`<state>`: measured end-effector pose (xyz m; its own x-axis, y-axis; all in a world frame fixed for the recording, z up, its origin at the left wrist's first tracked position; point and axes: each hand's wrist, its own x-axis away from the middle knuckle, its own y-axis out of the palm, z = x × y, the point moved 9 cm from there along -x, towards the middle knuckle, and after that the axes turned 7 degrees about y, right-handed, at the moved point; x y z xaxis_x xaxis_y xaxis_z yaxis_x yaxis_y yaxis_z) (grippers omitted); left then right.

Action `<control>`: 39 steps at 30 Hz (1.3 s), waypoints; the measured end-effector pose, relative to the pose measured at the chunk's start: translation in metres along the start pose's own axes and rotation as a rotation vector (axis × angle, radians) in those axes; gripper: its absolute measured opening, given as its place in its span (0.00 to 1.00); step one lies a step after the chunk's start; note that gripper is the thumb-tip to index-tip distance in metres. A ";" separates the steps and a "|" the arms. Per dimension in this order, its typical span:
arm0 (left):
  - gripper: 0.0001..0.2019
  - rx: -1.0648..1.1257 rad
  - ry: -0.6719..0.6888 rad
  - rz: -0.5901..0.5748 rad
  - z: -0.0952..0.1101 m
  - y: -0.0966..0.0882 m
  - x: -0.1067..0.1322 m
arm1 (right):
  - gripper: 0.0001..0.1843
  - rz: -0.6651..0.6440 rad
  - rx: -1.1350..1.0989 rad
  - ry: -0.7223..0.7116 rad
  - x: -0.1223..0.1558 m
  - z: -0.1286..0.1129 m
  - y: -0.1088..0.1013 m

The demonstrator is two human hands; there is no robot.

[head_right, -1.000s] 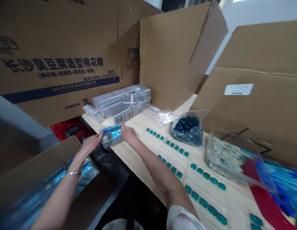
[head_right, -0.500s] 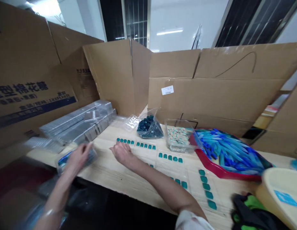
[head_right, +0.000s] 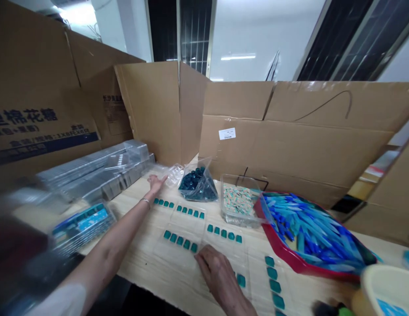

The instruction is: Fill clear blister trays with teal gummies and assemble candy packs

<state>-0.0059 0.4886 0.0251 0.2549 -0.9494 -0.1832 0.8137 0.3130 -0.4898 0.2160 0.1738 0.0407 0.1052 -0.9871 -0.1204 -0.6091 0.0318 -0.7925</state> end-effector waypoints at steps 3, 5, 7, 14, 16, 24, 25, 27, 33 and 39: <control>0.30 -0.087 -0.009 0.036 -0.001 0.004 -0.010 | 0.15 -0.009 -0.029 0.000 0.005 0.005 0.004; 0.28 -0.130 -0.011 0.037 -0.001 0.008 -0.017 | 0.14 -0.006 -0.036 -0.010 0.006 0.002 0.006; 0.27 -0.165 -0.018 0.038 -0.001 0.009 -0.024 | 0.14 -0.006 -0.042 -0.023 0.007 -0.003 0.007; 0.18 -0.292 0.096 0.035 0.014 0.015 -0.030 | 0.14 -0.005 -0.062 -0.025 0.012 -0.005 0.007; 0.22 -0.333 0.133 0.018 0.019 0.018 -0.029 | 0.13 -0.007 -0.061 -0.024 0.013 -0.007 0.006; 0.14 -0.419 0.235 -0.056 0.033 0.025 -0.031 | 0.13 0.005 -0.055 -0.032 0.019 -0.009 0.007; 0.14 -0.418 0.250 -0.066 0.034 0.026 -0.030 | 0.13 0.011 -0.053 -0.028 0.020 -0.008 0.007; 0.15 -0.406 0.274 -0.092 0.036 0.030 -0.028 | 0.14 0.022 -0.050 -0.024 0.022 -0.008 0.007; 0.13 -0.274 0.301 -0.113 0.043 0.028 -0.022 | 0.15 0.031 -0.050 -0.030 0.024 -0.015 0.004; 0.15 -0.008 0.303 -0.055 0.051 0.003 -0.017 | 0.17 0.059 -0.032 -0.024 0.026 -0.013 -0.003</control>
<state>0.0188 0.5046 0.0698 0.0419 -0.9148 -0.4018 0.8176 0.2625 -0.5125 0.2101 0.1458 0.0477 0.0871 -0.9795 -0.1814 -0.6397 0.0846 -0.7640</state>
